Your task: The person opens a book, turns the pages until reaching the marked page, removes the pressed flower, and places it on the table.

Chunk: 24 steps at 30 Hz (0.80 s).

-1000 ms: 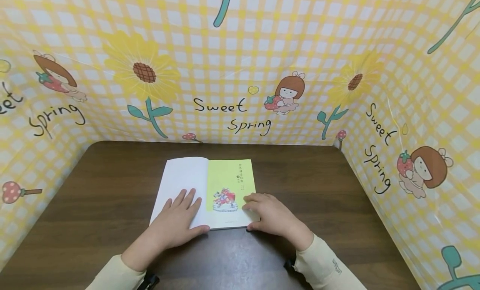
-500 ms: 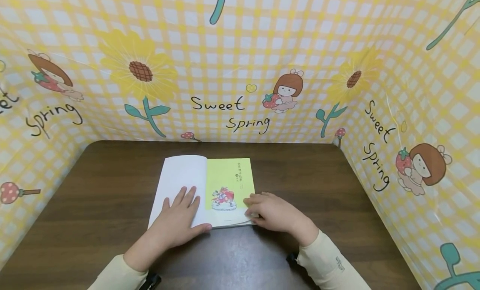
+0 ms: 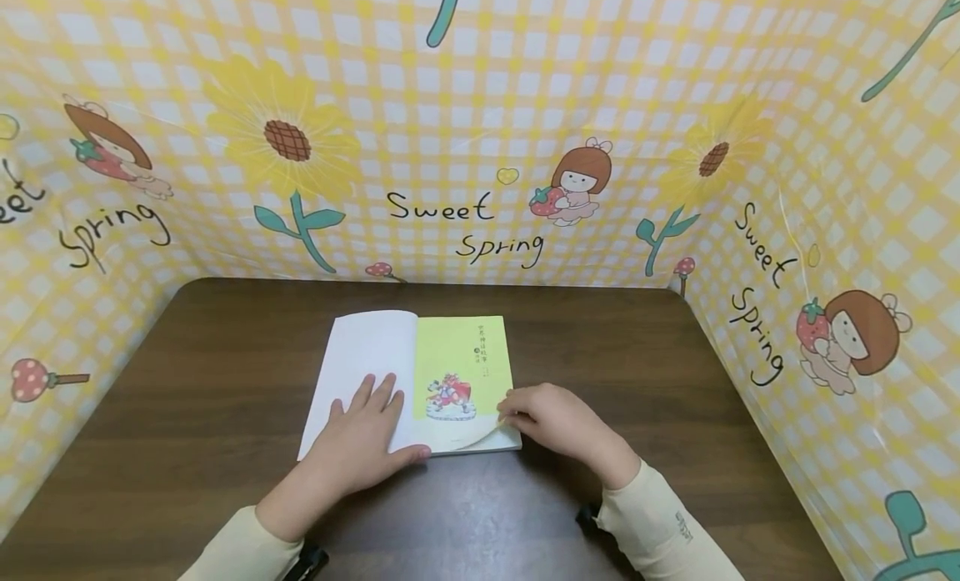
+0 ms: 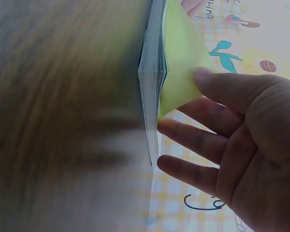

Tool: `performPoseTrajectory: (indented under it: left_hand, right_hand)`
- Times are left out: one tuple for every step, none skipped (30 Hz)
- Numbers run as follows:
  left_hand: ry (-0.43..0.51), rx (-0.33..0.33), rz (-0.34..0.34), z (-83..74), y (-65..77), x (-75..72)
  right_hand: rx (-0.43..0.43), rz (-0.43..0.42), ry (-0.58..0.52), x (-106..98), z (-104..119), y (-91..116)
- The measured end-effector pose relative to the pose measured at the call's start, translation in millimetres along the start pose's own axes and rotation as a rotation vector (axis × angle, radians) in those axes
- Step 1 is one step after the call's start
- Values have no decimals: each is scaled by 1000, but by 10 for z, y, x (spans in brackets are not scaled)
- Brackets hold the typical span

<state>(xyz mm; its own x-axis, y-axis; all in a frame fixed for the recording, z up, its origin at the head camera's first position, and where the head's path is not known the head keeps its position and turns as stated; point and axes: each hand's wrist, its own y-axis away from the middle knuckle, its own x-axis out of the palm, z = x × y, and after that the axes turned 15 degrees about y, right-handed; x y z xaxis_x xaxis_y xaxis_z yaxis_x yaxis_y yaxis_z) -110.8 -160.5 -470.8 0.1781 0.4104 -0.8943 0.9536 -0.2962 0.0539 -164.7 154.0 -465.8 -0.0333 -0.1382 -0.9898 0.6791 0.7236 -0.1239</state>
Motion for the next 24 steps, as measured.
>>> performPoseTrajectory:
  left_hand:
    - [-2,-5,1,-8,-3,-1]
    - [-4,-9,2,-15,-4,-1]
    - [-5,-14,2,-23,-6,0]
    - [-8,-18,1,-30,-8,1]
    - [-9,-22,-1,-37,-13,2]
    - [-9,-26,-3,-44,-14,5]
    - [-11,-29,-6,-51,-17,8]
    - [-13,-33,-9,-57,-19,12]
    - [-17,-36,-12,-63,-23,16]
    - [-18,-39,-16,-68,-27,21]
    - [-19,-43,-19,-74,-31,28]
    - [-20,-46,-25,-79,-34,34]
    - [-22,-48,-31,-84,-39,39]
    - [-24,-49,-40,-88,-43,44]
    - [-29,-48,-50,-91,-48,52]
    - [-30,-48,-59,-97,-52,57]
    - [-35,-46,-68,-101,-57,63]
    - [-41,-44,-76,-106,-61,68]
    - [-47,-43,-83,-113,-65,71]
    - [-53,-42,-88,-119,-69,76]
    - [-58,-42,-92,-125,-73,81]
    - [-60,-43,-96,-132,-77,83]
    - [-61,-44,-101,-140,-80,86]
    - [-61,-43,-109,-148,-82,90]
  right_hand:
    - [31,4,-25,-3,2,-1]
    - [61,7,-52,-9,6,-2]
    - [86,6,-75,-12,10,-4]
    - [111,9,-93,-15,16,-7]
    - [132,9,-106,-17,22,-11]
    - [150,9,-120,-20,30,-14]
    - [169,8,-134,-23,39,-18]
    - [185,3,-146,-22,47,-21]
    - [202,-3,-158,-20,56,-26]
    - [219,-10,-172,-22,66,-28]
    - [234,-19,-182,-20,73,-31]
    - [248,-29,-191,-21,82,-33]
    - [257,-41,-195,-23,91,-35]
    - [266,-53,-193,-24,99,-38]
    - [273,-65,-190,-28,109,-41]
    - [278,-75,-183,-32,118,-44]
    - [281,-86,-173,-32,126,-46]
    - [284,-98,-163,-35,136,-48]
    - [286,-111,-152,-35,143,-51]
    - [290,-121,-143,-36,151,-54]
    - [292,-132,-133,-37,159,-55]
    - [296,-141,-128,-37,164,-57]
    - [299,-152,-123,-38,170,-57]
    - [303,-162,-118,-41,175,-56]
